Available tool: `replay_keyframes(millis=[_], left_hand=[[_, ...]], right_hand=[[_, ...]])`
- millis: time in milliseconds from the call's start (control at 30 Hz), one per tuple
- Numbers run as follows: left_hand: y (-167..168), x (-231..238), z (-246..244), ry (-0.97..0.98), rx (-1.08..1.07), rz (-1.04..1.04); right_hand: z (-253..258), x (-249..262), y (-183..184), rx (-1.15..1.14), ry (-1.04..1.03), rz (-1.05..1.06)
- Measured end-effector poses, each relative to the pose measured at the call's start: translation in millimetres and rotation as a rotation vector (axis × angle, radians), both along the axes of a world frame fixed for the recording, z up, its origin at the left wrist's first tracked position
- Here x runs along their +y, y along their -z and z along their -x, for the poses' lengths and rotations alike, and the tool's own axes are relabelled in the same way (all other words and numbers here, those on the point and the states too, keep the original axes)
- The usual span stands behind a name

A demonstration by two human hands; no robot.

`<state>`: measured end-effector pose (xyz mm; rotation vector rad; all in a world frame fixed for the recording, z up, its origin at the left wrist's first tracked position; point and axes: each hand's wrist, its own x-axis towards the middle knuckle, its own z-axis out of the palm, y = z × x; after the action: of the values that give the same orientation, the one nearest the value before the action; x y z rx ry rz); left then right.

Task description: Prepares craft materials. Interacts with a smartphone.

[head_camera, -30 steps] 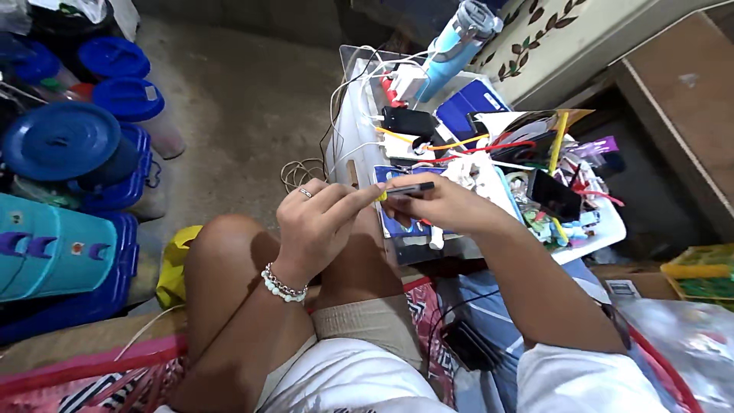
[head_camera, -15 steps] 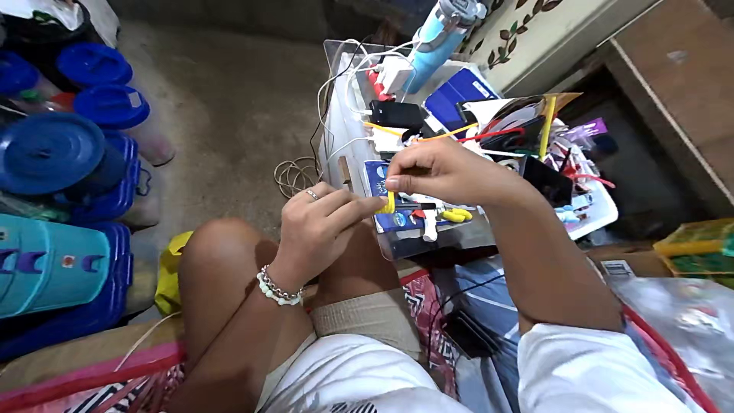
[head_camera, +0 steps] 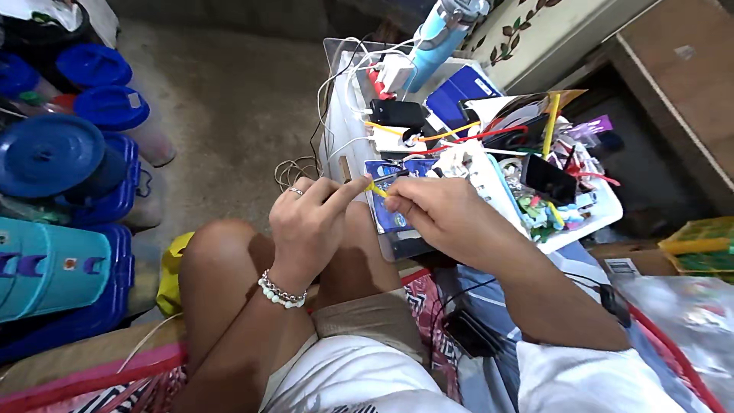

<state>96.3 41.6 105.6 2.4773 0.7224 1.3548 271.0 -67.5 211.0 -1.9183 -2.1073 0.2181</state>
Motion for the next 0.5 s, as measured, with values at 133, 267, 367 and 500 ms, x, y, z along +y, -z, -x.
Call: replay_keyframes(millis=[133, 267, 367, 500], left_hand=[[-1, -3, 0, 0.086, 0.022, -0.012], [1, 0, 3, 0.233, -0.016, -0.022], [4, 2, 6, 0.267, -0.131, -0.026], [9, -4, 3, 0.148, -0.257, 0.001]], right_hand=[[-4, 7, -20, -0.170, -0.018, -0.069], [-23, 28, -20, -0.048, -0.148, -0.049], [-46, 46, -8, 0.291, -0.310, 0.079], [-43, 46, 14, 0.788, -0.272, 0.342]])
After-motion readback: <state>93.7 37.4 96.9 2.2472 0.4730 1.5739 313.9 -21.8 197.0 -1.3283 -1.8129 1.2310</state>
